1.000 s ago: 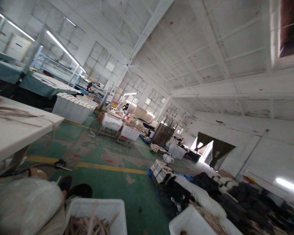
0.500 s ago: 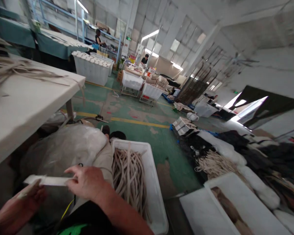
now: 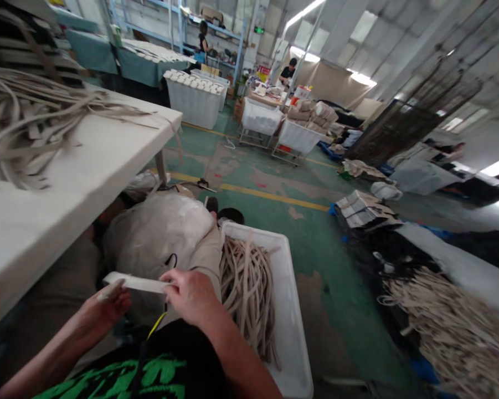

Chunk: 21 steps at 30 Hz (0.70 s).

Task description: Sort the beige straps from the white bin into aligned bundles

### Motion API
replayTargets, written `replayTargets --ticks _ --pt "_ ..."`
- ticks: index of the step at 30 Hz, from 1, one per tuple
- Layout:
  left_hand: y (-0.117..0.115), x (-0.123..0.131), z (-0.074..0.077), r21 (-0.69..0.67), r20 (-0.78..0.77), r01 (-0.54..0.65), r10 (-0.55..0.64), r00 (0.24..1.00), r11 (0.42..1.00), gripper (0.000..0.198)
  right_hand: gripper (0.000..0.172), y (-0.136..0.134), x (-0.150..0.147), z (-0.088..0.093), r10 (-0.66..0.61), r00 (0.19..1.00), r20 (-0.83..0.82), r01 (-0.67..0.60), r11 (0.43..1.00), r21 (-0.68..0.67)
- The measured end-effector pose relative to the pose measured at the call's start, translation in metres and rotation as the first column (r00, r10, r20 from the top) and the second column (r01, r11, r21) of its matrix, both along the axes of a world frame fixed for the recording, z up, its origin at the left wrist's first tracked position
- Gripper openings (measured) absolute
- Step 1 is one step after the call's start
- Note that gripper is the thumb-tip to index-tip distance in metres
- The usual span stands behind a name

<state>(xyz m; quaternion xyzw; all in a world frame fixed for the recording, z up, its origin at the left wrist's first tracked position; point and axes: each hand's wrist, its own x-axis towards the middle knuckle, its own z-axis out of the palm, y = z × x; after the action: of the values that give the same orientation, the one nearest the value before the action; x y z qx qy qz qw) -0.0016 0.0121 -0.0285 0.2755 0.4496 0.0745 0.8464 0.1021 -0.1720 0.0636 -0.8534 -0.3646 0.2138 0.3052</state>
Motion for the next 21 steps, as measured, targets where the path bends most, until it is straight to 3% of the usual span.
replayTargets --ticks 7,9,11,13,17,21 --pt "-0.03 0.002 -0.006 -0.054 0.162 0.175 -0.164 0.973 0.983 0.024 0.019 0.02 -0.005 -0.025 0.022 0.998 -0.06 -0.017 0.996 0.085" --pt "-0.028 0.002 -0.004 -0.062 0.21 0.172 -0.156 0.965 0.983 0.03 0.03 0.019 -0.004 -0.032 0.079 0.993 -0.087 -0.064 0.983 0.171" --pt "-0.022 0.002 0.002 -0.086 0.244 0.168 -0.142 0.959 0.982 0.033 0.046 0.015 0.002 -0.039 0.17 0.981 -0.091 -0.14 0.952 0.271" --pt "-0.017 -0.001 0.008 -0.109 0.265 0.17 -0.137 0.955 0.979 0.034 0.051 0.012 0.01 -0.045 0.253 0.967 -0.026 -0.228 0.907 0.354" --pt "-0.016 -0.004 0.014 -0.116 0.294 0.208 -0.166 0.941 0.971 0.032 0.044 0.02 0.018 -0.052 0.352 0.919 0.177 -0.394 0.811 0.433" --pt "-0.02 -0.004 0.01 -0.058 0.382 0.265 -0.224 0.897 0.962 0.028 0.034 0.036 0.018 -0.05 0.397 0.874 0.281 -0.486 0.746 0.456"
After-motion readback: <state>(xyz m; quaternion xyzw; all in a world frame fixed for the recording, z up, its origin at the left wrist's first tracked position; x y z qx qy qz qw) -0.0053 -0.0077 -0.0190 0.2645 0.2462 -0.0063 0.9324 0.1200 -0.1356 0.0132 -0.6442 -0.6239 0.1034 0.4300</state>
